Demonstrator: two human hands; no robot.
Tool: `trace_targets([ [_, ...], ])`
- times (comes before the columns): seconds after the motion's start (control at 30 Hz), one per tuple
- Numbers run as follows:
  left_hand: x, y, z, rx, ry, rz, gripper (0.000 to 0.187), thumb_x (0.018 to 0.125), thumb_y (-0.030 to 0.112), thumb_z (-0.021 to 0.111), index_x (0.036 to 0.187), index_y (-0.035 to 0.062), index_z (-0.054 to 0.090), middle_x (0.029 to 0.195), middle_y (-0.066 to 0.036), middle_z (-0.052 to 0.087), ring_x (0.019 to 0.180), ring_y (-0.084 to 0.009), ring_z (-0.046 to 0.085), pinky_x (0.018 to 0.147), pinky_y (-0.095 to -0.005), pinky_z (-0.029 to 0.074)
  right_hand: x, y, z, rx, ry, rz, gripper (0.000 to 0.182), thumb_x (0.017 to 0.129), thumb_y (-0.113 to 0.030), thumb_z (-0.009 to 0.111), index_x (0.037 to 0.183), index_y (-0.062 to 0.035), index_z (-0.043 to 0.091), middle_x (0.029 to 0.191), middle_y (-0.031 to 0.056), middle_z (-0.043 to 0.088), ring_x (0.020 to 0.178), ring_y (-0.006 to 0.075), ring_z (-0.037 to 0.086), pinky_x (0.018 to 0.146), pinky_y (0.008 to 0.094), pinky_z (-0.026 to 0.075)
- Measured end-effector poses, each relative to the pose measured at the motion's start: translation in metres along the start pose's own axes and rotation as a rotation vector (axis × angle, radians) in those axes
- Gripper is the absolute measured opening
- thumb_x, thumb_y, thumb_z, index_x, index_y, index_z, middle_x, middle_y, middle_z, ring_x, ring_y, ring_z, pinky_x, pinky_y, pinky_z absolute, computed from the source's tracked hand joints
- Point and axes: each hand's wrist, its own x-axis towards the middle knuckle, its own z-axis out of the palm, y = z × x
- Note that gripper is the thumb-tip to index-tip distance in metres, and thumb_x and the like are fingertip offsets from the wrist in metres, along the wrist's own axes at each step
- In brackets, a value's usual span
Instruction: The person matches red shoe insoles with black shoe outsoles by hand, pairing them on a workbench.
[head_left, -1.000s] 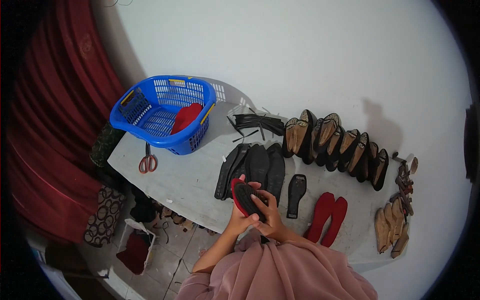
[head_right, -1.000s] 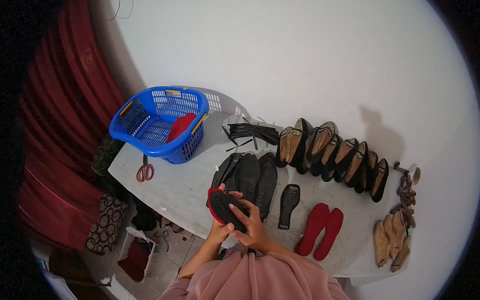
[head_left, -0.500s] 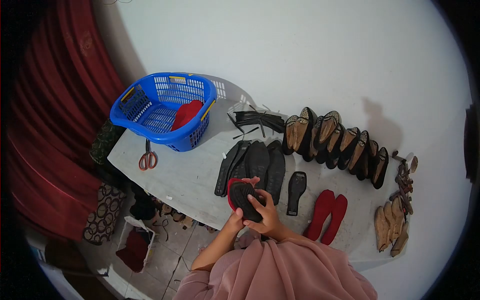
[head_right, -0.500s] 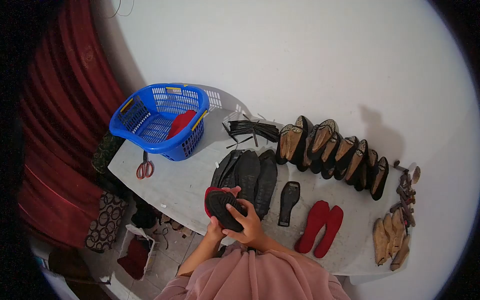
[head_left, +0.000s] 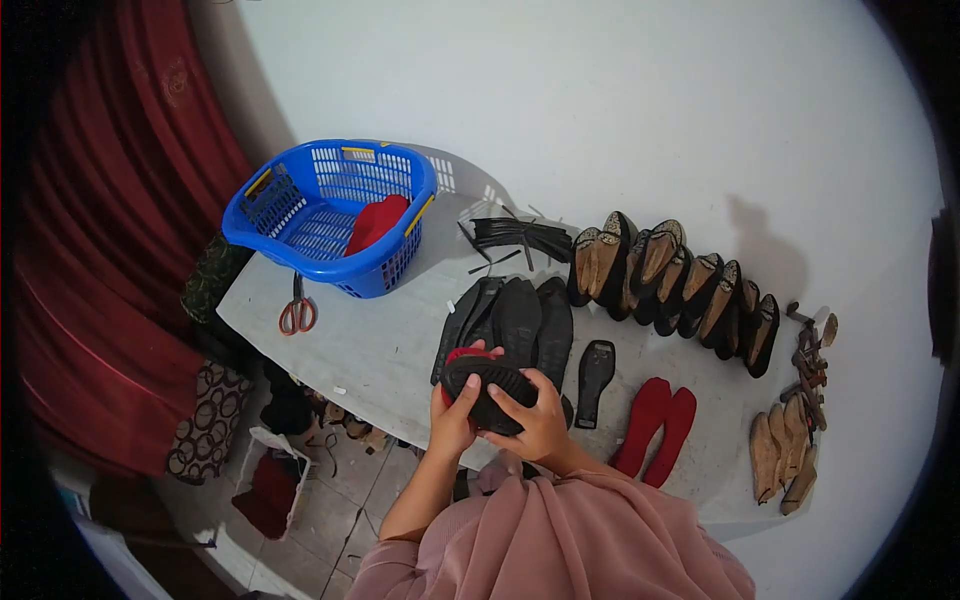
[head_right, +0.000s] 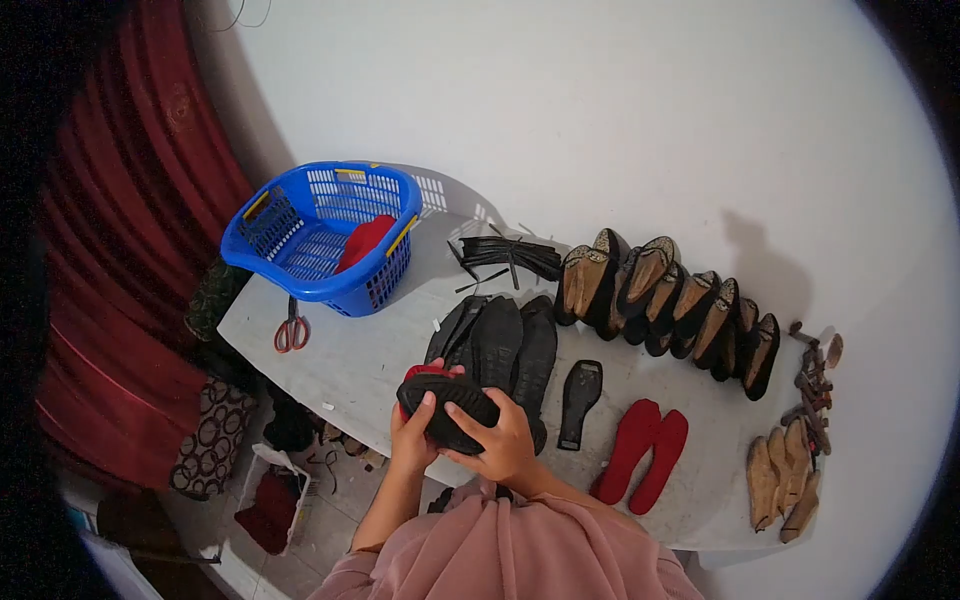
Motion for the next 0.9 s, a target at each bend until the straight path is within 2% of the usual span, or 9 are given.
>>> trace_targets([
  [0.03,0.0,-0.001,-0.002,0.005,0.043,0.016,0.049,0.087,0.013,0.055,0.13,-0.0041,0.039,0.123,-0.025,0.052,0.111,-0.0323,0.054,0.096,-0.0444,0.043,0.001,0.0,0.0,0.011,-0.022,0.006,0.068,0.062,-0.041,0.079,0.125,-0.0241,0.057,0.117,0.0233,0.046,0.1,0.0371,0.052,0.084,0.0429,0.044],
  [0.13,-0.002,0.003,0.0,0.004,0.092,0.057,0.048,0.086,0.016,0.057,0.127,-0.0041,0.042,0.118,-0.026,0.054,0.106,-0.0319,0.056,0.094,-0.0439,0.045,0.009,-0.009,-0.004,0.051,-0.029,0.033,0.072,0.061,-0.036,0.08,0.126,-0.0201,0.055,0.117,0.0228,0.048,0.098,0.0371,0.053,0.082,0.0428,0.044],
  [0.33,0.002,0.016,-0.006,-0.106,0.115,0.162,0.043,0.088,0.012,0.052,0.127,-0.0062,0.042,0.119,-0.025,0.055,0.108,-0.0298,0.056,0.093,-0.0417,0.045,0.011,-0.006,-0.015,0.048,-0.052,0.144,0.074,0.057,-0.03,0.081,0.122,-0.0054,0.053,0.11,0.0168,0.056,0.093,0.0324,0.058,0.079,0.0409,0.045],
  [0.47,0.006,0.021,-0.004,-0.143,0.194,0.185,0.046,0.088,0.011,0.052,0.128,-0.0067,0.039,0.118,-0.025,0.055,0.106,-0.031,0.057,0.093,-0.0428,0.046,0.011,0.0,-0.018,-0.063,-0.086,0.147,0.072,0.056,-0.029,0.081,0.119,-0.0046,0.054,0.106,0.0138,0.06,0.093,0.0289,0.059,0.078,0.0395,0.045],
  [0.73,0.007,0.02,-0.006,-0.132,0.136,0.141,0.05,0.086,0.016,0.055,0.127,-0.0066,0.04,0.115,-0.026,0.057,0.104,-0.032,0.058,0.092,-0.0431,0.047,0.008,0.004,-0.019,-0.064,-0.133,0.172,0.07,0.053,-0.033,0.082,0.112,-0.0047,0.056,0.094,0.0105,0.061,0.079,0.0276,0.06,0.072,0.0351,0.044],
  [0.83,0.008,0.019,-0.005,-0.124,0.133,0.15,0.05,0.085,0.017,0.056,0.127,-0.0062,0.041,0.115,-0.026,0.057,0.104,-0.0327,0.058,0.092,-0.0435,0.047,0.01,0.002,-0.02,-0.064,-0.159,0.195,0.072,0.052,-0.037,0.082,0.112,-0.0061,0.056,0.092,0.0102,0.06,0.079,0.028,0.059,0.074,0.0373,0.042],
  [0.9,0.009,0.018,-0.01,-0.124,0.152,0.165,0.051,0.085,0.018,0.056,0.127,-0.0055,0.041,0.115,-0.025,0.057,0.105,-0.033,0.057,0.092,-0.0437,0.046,0.02,-0.004,-0.029,-0.151,-0.103,0.153,0.072,0.052,-0.039,0.082,0.111,-0.008,0.056,0.092,0.0102,0.061,0.08,0.029,0.059,0.078,0.0398,0.04],
])
